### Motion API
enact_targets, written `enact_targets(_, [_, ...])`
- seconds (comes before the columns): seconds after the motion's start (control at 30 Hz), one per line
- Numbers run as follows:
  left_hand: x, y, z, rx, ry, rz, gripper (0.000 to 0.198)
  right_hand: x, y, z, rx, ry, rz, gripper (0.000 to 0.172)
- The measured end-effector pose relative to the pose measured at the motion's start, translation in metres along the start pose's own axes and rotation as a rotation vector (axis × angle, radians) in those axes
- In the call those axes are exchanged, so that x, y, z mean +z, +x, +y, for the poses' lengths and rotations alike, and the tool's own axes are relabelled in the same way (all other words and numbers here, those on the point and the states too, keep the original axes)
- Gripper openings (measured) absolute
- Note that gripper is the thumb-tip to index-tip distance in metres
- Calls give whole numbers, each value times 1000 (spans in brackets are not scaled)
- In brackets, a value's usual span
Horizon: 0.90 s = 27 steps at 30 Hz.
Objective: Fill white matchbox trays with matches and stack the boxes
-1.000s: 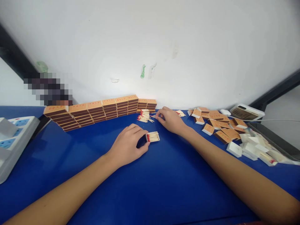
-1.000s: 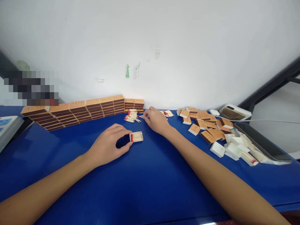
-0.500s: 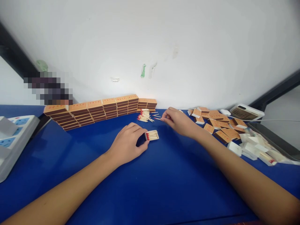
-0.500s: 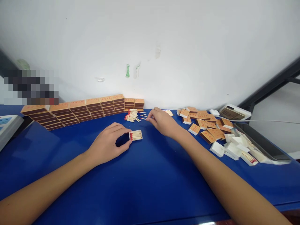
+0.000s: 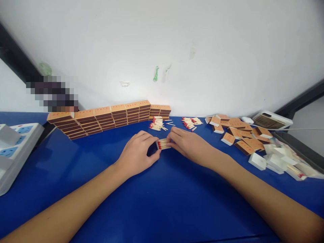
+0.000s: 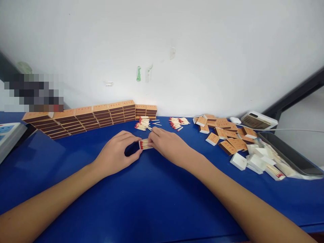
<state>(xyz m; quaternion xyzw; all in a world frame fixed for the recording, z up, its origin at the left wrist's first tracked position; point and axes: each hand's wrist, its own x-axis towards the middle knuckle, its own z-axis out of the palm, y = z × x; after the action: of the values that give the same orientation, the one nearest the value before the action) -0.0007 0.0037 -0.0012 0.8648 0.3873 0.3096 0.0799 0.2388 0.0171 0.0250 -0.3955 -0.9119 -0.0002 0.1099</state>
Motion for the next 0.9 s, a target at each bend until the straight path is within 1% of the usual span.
enact_targets(0.13, [0,0,0,3,-8,0,19,4,0,-2,2,-1,-32,12])
enact_targets(0.27, [-1,1,0,3,-13,-10,20,0,-2,1,7,73,15,10])
enact_targets(0.37, [-1,1,1,3,-22,-13,21,0,-1,13,54,116,84,10])
enact_targets(0.5, [-1,0,1,3,-27,-26,25,10,6,41,209,151,212,10])
enact_targets(0.6, [-1,0,1,3,-29,-27,25,21,16,59,314,162,255,10])
enact_targets(0.67, [-1,0,1,7,-31,-22,25,28,23,65,360,144,263,12])
enact_targets(0.77, [-1,0,1,16,-32,-15,25,35,30,69,380,113,267,14])
enact_targets(0.9, [-1,-1,1,15,-29,-19,25,37,31,73,333,116,267,12])
